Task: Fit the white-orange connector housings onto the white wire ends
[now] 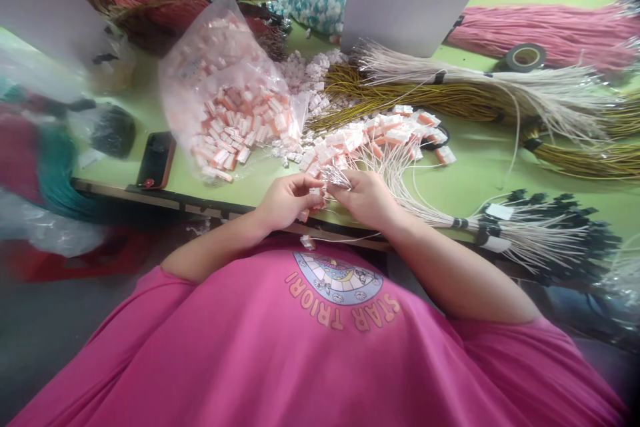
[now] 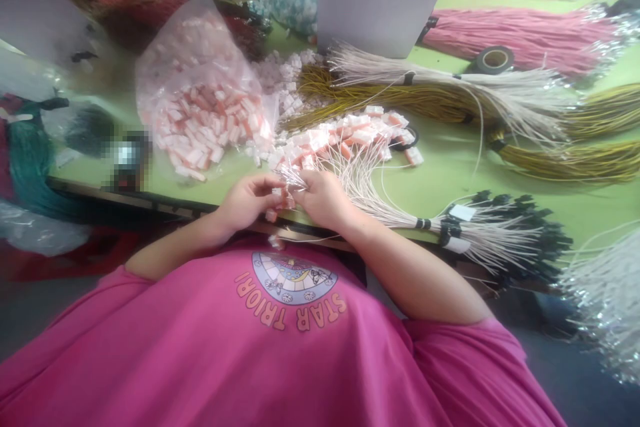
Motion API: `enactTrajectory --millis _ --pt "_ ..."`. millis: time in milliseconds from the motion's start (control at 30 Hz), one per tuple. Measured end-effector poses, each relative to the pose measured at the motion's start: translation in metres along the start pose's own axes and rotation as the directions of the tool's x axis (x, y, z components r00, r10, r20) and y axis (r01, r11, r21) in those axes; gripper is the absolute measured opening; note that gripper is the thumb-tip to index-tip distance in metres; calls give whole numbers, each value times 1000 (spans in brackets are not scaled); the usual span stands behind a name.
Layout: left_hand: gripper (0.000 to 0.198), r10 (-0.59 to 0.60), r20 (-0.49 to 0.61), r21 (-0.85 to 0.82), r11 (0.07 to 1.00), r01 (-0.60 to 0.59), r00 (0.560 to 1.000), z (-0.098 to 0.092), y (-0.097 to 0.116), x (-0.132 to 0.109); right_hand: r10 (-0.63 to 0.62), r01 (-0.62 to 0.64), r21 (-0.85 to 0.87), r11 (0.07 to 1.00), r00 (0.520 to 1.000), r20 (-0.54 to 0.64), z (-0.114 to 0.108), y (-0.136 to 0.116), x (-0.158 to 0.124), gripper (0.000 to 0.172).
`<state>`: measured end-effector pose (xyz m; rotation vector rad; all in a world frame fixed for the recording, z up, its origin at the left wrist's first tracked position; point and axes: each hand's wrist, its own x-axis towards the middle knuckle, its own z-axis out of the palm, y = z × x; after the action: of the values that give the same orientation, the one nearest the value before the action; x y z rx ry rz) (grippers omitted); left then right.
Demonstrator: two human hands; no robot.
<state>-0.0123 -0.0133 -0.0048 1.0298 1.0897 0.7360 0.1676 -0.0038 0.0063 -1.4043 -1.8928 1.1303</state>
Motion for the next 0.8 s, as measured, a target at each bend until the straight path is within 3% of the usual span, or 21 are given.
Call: enactTrajectory --millis 300,600,700,800 --pt "19 15 -21 141 990 -12 1000 3 4 -1 -24 22 34 999 997 71 5 8 0 15" --pt "18 26 -34 194 981 -18 999 4 3 0 0 -2 34 999 998 70 3 7 1 15" --pt "20 35 3 209 977 -35 999 2 1 -1 -25 20 69 997 997 73 3 8 1 15" --pt "18 88 82 336 935 -111 993 -6 4 -6 -84 72 97 993 989 121 0 8 0 16"
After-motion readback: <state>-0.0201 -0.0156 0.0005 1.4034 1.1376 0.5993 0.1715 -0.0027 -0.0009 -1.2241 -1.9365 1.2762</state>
